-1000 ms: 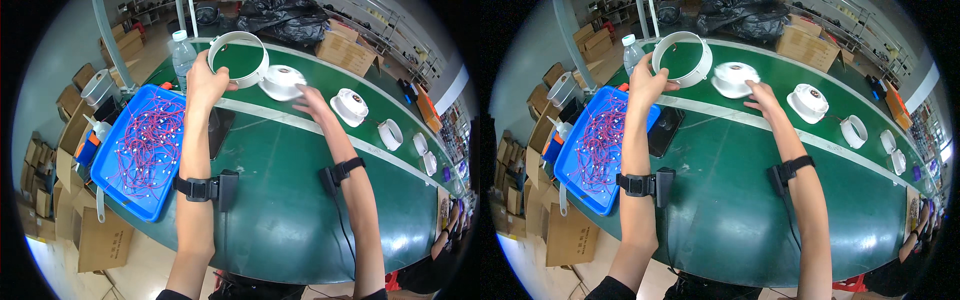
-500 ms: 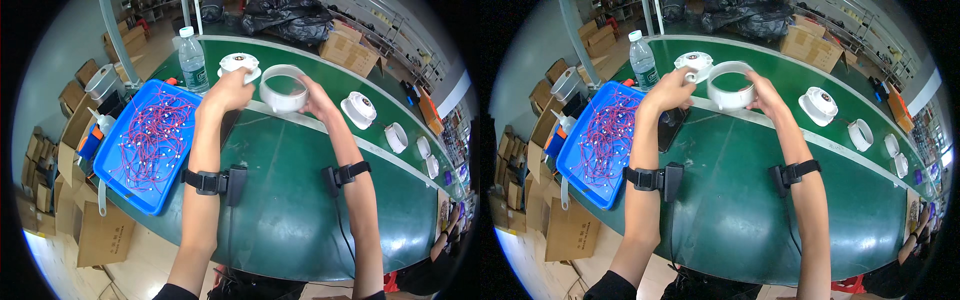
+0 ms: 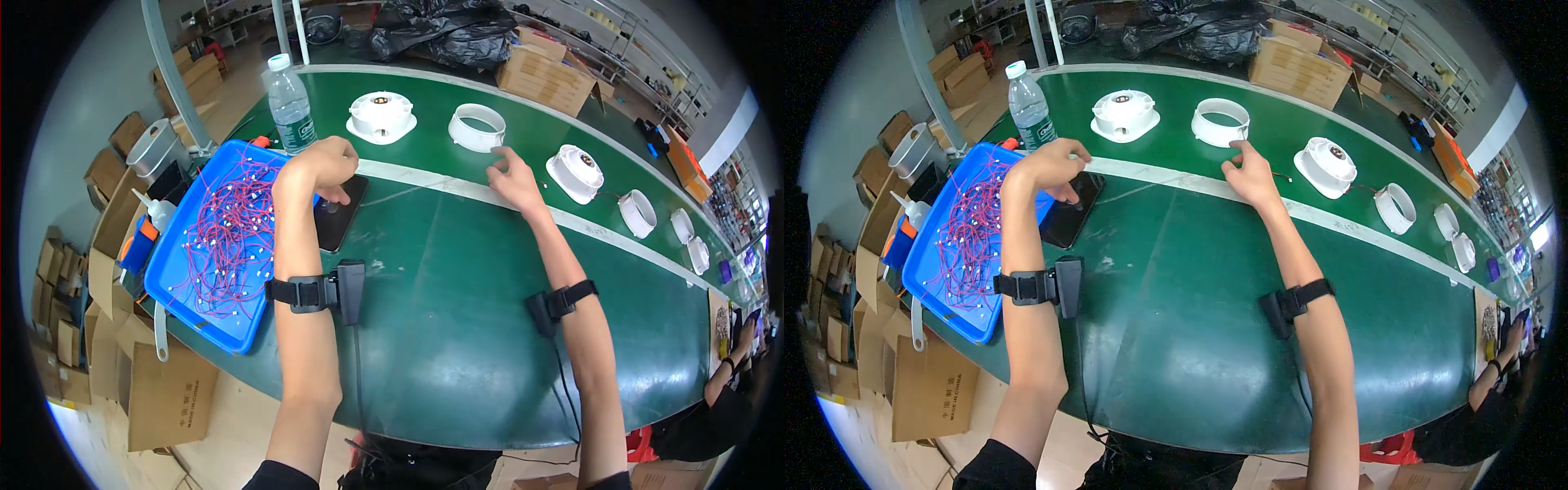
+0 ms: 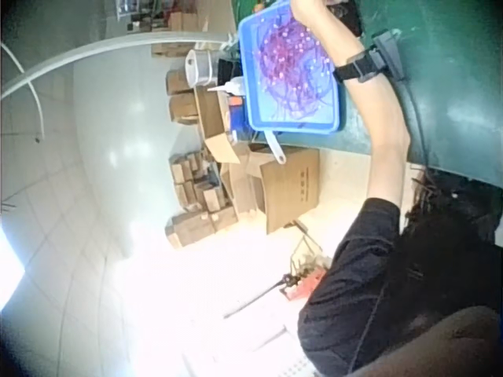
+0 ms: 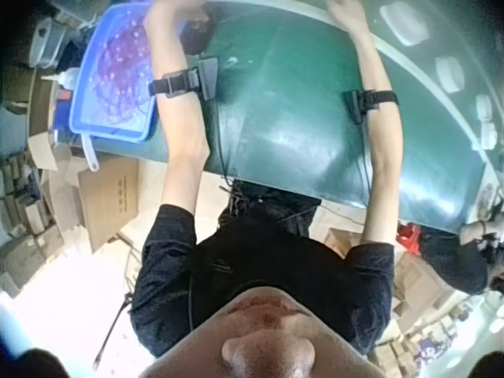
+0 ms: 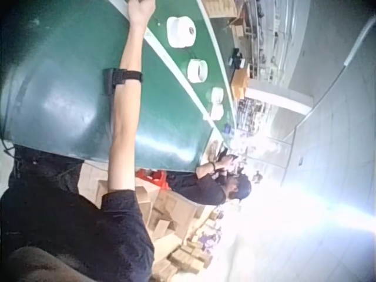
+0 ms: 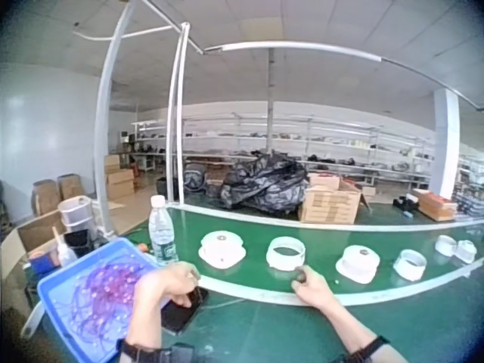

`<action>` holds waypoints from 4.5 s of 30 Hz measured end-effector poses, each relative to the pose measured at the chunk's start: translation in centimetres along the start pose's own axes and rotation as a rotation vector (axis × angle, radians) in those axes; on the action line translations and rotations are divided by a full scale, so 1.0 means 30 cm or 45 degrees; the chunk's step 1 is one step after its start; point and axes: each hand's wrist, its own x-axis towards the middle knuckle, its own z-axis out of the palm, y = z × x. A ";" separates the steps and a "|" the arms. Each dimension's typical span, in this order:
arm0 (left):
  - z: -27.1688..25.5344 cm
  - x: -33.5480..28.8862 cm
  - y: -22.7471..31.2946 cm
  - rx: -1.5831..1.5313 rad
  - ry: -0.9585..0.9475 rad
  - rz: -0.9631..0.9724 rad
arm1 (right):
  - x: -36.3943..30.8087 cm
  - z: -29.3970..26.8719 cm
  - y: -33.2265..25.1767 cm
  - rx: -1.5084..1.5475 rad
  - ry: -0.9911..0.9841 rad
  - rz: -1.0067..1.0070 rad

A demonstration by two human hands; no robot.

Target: The person assembles white circular light fixtures by hand on a green workbench. They pick up fixture bases and outer rings, align the components, and snap them together. The person repeatedly moves between the workbench and a cardboard box on the floor to retrieve new parts and place finished units.

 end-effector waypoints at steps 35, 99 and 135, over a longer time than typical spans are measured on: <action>-0.088 -0.098 -0.024 -0.060 0.006 -0.023 | 0.162 0.079 -0.230 -0.322 0.345 -0.598; 0.277 -0.300 0.410 0.359 -0.277 1.144 | -1.923 -0.786 -0.103 -0.735 0.254 0.579; 0.781 -0.490 0.281 0.595 -0.537 1.181 | -2.717 -0.426 -0.426 0.857 0.717 2.264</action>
